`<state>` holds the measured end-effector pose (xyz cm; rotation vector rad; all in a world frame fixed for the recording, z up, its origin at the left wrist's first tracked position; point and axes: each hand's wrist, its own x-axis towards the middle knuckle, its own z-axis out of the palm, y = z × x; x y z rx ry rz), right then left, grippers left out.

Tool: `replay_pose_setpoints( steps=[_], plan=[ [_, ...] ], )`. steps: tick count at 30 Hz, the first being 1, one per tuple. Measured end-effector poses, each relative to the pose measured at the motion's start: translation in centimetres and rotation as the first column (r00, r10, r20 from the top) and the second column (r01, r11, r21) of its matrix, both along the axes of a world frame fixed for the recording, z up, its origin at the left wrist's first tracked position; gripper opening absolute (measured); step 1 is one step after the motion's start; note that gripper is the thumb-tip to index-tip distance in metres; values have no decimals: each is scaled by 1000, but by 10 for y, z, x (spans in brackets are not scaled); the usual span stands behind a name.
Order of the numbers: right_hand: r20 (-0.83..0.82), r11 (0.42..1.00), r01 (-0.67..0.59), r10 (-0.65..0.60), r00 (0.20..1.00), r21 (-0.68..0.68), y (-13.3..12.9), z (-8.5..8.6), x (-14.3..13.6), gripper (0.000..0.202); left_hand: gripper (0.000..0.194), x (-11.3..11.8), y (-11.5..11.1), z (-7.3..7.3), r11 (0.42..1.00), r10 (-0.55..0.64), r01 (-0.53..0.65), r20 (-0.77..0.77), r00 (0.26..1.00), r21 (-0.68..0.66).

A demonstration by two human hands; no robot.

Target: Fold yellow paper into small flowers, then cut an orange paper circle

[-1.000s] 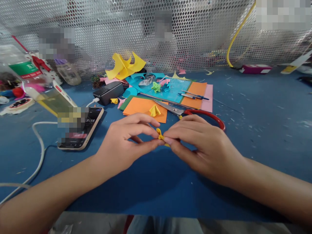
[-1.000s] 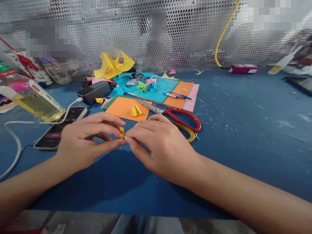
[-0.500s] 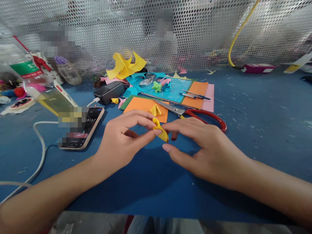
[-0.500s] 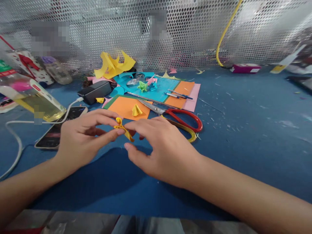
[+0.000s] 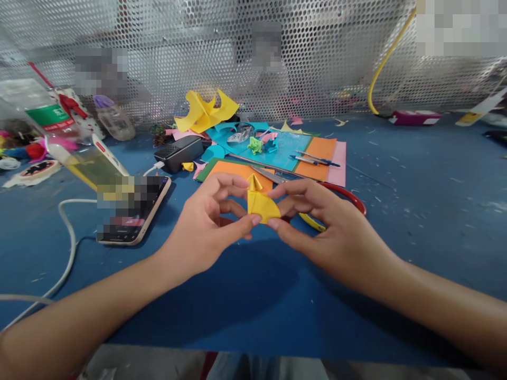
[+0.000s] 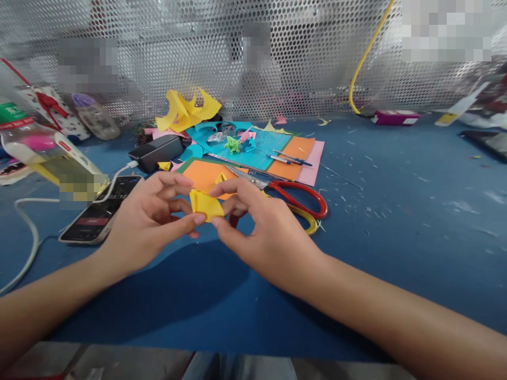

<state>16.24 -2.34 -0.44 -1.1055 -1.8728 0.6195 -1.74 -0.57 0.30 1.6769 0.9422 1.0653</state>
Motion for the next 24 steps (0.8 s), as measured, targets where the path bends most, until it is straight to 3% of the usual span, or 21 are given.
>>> replay_pose_setpoints(
  steps=[2,5,8,13,19,24],
  plan=[
    [-13,1000,-16,16,1000,-1,1,-3,0,28,34,-2,-1,-4,984,20,-9,-61,998,176],
    [-58,998,-55,55,997,0,3,-5,0,30,34,-4,-3,-9,905,67,-2,-137,988,426],
    [-74,993,-120,120,990,5,4,-5,1,24,32,-5,-5,-12,853,105,1,-173,979,521],
    [20,988,-146,145,989,42,3,2,2,7,33,-5,-5,-11,841,115,1,-180,977,540],
    [77,989,-86,77,994,119,2,4,0,11,26,-4,-6,-5,869,102,11,-201,974,495],
    [89,952,-125,104,991,281,3,2,2,14,26,-5,-6,-3,882,109,-10,-183,977,471]
  ],
)
